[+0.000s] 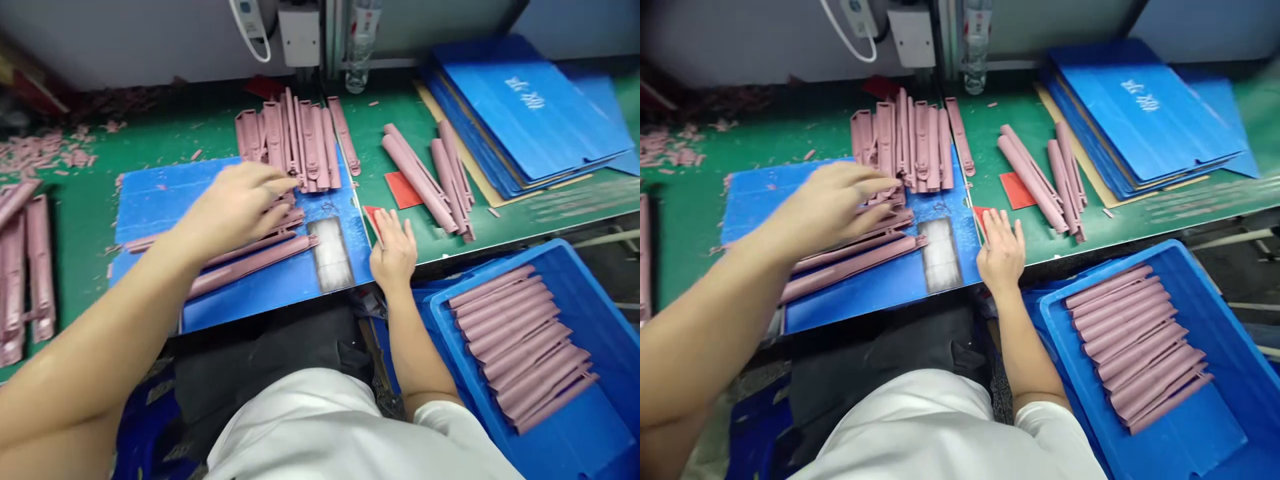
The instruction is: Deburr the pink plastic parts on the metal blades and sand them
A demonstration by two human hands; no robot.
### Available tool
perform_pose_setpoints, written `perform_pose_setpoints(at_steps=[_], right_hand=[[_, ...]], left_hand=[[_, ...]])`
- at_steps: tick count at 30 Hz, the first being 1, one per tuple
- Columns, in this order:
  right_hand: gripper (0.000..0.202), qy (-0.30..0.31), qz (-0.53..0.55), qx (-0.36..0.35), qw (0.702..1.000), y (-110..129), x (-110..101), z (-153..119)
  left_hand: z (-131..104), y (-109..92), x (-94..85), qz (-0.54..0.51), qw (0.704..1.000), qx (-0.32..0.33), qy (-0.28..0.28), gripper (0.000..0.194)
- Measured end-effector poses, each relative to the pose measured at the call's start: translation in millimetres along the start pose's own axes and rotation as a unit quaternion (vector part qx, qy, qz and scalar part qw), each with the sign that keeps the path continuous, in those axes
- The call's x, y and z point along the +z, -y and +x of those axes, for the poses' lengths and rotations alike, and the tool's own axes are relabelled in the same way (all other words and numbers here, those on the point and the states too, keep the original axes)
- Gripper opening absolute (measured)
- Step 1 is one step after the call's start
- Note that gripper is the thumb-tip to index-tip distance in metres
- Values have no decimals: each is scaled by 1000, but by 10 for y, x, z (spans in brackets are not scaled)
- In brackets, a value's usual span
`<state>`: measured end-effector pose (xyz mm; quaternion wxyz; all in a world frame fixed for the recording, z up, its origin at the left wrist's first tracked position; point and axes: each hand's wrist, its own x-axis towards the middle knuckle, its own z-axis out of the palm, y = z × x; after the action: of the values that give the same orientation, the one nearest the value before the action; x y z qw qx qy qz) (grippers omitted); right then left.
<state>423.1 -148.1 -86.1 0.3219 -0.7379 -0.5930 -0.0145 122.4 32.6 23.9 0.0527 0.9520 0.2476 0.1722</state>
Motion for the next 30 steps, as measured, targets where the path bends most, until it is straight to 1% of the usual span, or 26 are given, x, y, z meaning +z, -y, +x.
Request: perform_pose_setpoints(at_steps=[1, 2, 4, 5, 6, 7, 8, 9, 10, 11, 12, 14, 16, 18, 20, 21, 22, 23, 24, 25, 26, 27, 28, 30], right_hand=[[72, -3, 4, -1, 1000, 6, -3, -3], [72, -6, 7, -1, 1000, 10, -6, -7], [72, -10, 13, -2, 1000, 10, -14, -22], [72, -11, 15, -1, 1000, 10, -17, -32], [71, -12, 17, -1, 1000, 10, -18, -44], [71, -15, 18, 0, 1000, 10, -15, -56], [71, -21, 18, 0, 1000, 10, -9, -66], [70, -27, 18, 0, 999, 8, 1, -72], [70, -34, 19, -1, 999, 5, 14, -73], [70, -37, 19, -4, 999, -1, 26, -68], [70, -37, 20, -7, 999, -10, 36, -58], [73, -31, 25, -14, 999, -35, 37, -33], [74, -27, 54, -33, 998, -57, -9, -37], [67, -18, 138, -65, 988, -63, -122, -113], [58, 8, 253, -76, 964, -64, -297, -264], [54, 19, 297, -67, 952, -72, -398, -350], [51, 23, 319, -51, 946, -91, -495, -428], [49, 14, 318, -35, 947, -123, -580, -482], [49, -7, 297, -22, 955, -165, -642, -504], [51, -32, 259, -13, 965, -208, -674, -489], [54, -54, 210, -7, 976, -241, -672, -441], [59, -65, 155, 0, 986, -252, -638, -373], [64, -63, 101, 6, 993, -230, -578, -301], [71, -31, 24, -11, 999, -71, -417, -215]], left_hand=[[486, -98, 159, -4, 999, 46, 23, 50], [973, -192, 334, 1, 996, 73, 51, 52], [1863, -353, 704, 6, 993, 102, 67, 59], [2232, -414, 879, 19, 991, 104, 83, 64], [2534, -463, 1033, 33, 989, 101, 100, 66], [2765, -499, 1160, 51, 987, 97, 120, 66], [2925, -522, 1252, 74, 983, 93, 141, 64], [3019, -533, 1307, 98, 978, 93, 158, 61], [3054, -531, 1323, 122, 974, 97, 167, 57], [3036, -516, 1300, 141, 970, 108, 166, 54], [2971, -492, 1236, 152, 969, 123, 154, 51], [2709, -429, 998, 140, 972, 146, 118, 44], [2267, -391, 642, 103, 981, 136, 91, 37], [1648, -427, 242, 70, 990, 82, 90, 34], [909, -557, -101, 49, 994, 5, 101, 43], [529, -650, -221, 35, 994, -32, 100, 48], [161, -753, -296, 12, 994, -62, 87, 52], [-178, -858, -327, -17, 994, -89, 67, 54], [-478, -959, -314, -52, 991, -115, 38, 53], [-730, -1052, -267, -90, 986, -139, 2, 51], [-930, -1133, -194, -130, 978, -161, -38, 49], [-1080, -1204, -106, -171, 966, -179, -79, 46], [-1185, -1268, -14, -209, 951, -193, -120, 44], [-1292, -1378, 145, -267, 925, -203, -181, 42]])
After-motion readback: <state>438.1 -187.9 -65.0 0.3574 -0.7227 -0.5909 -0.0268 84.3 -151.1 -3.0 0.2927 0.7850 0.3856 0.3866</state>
